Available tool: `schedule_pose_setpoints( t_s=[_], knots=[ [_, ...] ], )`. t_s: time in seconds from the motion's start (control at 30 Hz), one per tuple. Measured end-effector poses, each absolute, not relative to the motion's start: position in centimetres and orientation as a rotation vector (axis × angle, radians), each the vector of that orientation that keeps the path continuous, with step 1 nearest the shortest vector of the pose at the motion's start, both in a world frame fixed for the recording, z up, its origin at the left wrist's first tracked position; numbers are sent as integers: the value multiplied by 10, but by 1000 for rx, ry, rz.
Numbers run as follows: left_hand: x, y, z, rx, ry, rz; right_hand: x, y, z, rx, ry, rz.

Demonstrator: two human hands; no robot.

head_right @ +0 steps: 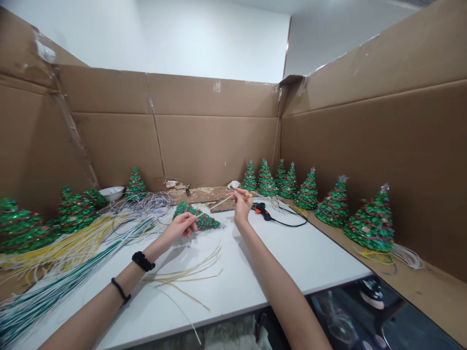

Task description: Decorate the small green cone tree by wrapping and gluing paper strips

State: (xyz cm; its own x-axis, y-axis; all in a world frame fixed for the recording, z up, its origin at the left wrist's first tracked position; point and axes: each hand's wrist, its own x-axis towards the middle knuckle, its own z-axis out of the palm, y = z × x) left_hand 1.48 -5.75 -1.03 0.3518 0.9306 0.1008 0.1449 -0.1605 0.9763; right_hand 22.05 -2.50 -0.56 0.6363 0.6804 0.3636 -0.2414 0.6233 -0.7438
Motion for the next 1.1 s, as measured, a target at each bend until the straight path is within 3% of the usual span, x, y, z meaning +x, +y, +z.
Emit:
schedule_pose_setpoints(
  t_s=[0.37, 0.6, 0.8, 1.1],
  knots=[
    [13, -57, -10, 1698, 998, 1112, 224, -18, -13, -856, -873, 599],
    [11, -59, -11, 1797, 1075, 1205, 200, -48, -6, -944, -1377, -67],
    [11, -62, -14, 2018, 1080, 1163, 164, -65, -12, -830, -1941, 223],
    [11, -64, -10, 2034, 1100, 1303, 178, -55, -10, -997, -1858, 370]
  ],
)
